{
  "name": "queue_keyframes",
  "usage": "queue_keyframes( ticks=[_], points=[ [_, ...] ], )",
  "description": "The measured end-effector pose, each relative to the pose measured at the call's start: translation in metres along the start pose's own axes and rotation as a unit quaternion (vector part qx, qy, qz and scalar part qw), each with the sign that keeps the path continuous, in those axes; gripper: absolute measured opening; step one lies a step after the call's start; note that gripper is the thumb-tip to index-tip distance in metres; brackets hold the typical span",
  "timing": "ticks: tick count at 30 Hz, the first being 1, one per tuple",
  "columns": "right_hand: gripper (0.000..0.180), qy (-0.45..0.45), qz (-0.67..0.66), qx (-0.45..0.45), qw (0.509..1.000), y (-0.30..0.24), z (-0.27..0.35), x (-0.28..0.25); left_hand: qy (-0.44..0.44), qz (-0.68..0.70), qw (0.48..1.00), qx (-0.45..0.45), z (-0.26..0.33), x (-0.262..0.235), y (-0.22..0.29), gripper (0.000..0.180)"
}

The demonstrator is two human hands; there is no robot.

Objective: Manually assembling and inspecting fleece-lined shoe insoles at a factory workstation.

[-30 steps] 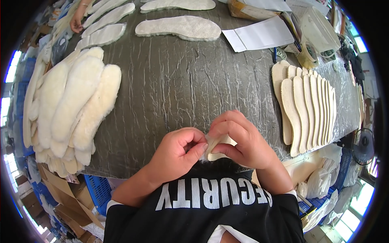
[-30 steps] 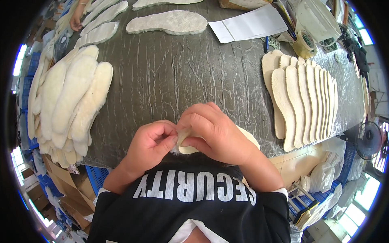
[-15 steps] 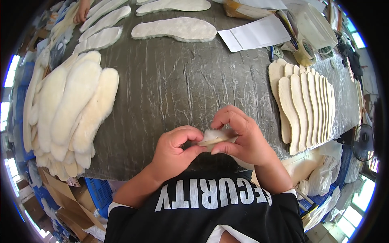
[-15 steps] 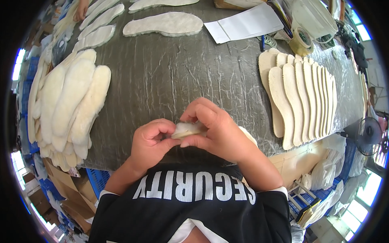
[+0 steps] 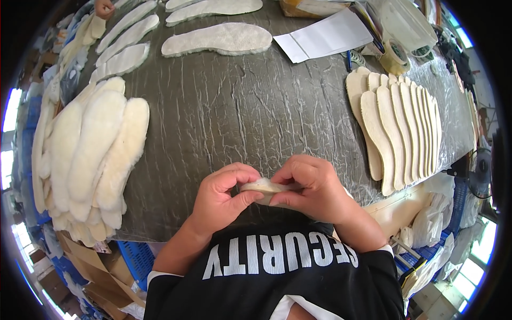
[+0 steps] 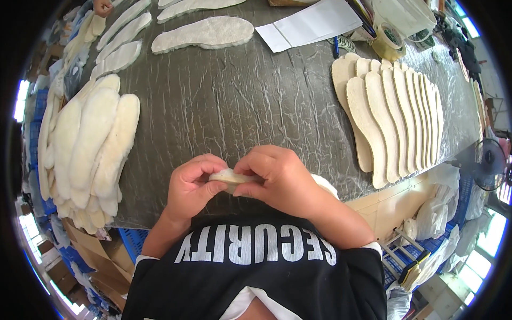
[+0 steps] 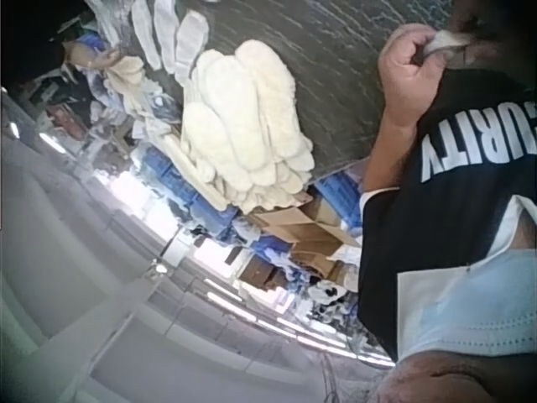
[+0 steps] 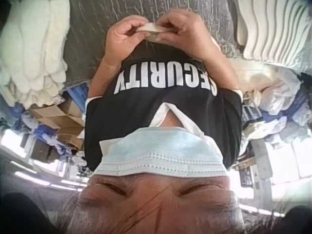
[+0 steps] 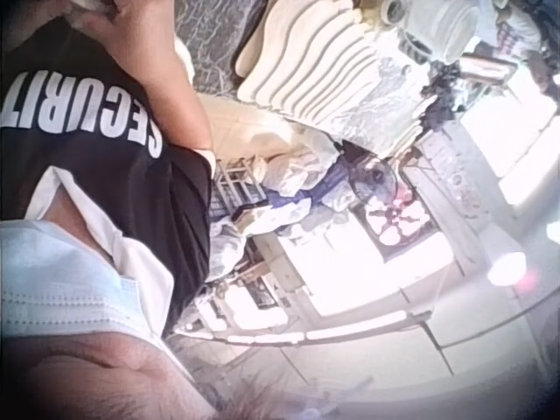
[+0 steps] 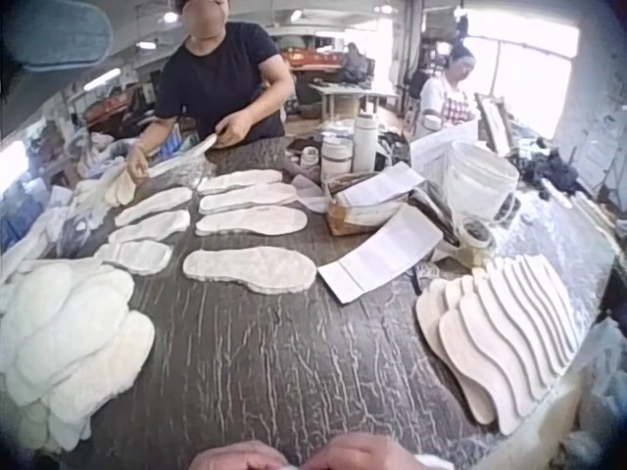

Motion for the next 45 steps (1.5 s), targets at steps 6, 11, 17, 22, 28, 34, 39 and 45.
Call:
queue_keyframes(
  ticks=[6,11,17,22,28,34,39,45],
  points=[
    [0.036,-0.049,0.075,0.04,0.995,0.007,0.006,0.002,-0.005,0.035,0.999,0.016,0.002,-0.003,-0.007,0.018],
    [0.036,-0.037,0.117,0.029,0.992,0.011,0.014,0.003,0.043,0.098,0.99,-0.093,-0.004,0.002,-0.01,0.019],
    [0.044,-0.035,0.071,0.011,0.997,0.003,0.01,0.002,-0.026,0.001,0.998,0.058,-0.007,-0.002,-0.002,0.025],
    [0.049,-0.153,-0.06,0.085,0.983,0.018,0.017,0.003,-0.036,0.149,0.984,0.089,-0.005,-0.008,-0.013,0.03],
    [0.024,-0.194,-0.094,0.086,0.973,0.019,0.011,0.018,-0.063,0.228,0.971,0.043,-0.008,-0.002,-0.02,0.031],
    [0.014,-0.193,-0.16,0.17,0.953,0.032,0.017,0.027,-0.034,0.082,0.993,-0.077,-0.011,0.002,-0.007,0.028],
    [0.014,-0.202,-0.22,0.259,0.919,0.038,0.02,0.037,-0.11,-0.052,0.986,0.114,-0.014,0.006,0.015,0.026],
    [0.031,-0.116,-0.185,0.112,0.969,0.035,0.025,-0.008,-0.005,-0.002,0.998,0.065,-0.005,-0.029,-0.003,0.027]
  ],
)
Point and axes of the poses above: each hand's wrist, its own z-axis away from the middle knuckle, its own x-axis out of the palm, y = z × x, the point moved 7 cm from there along -z, towards the middle knuckle, and after that the axes turned 11 degrees about y, right-handed, at the moved point
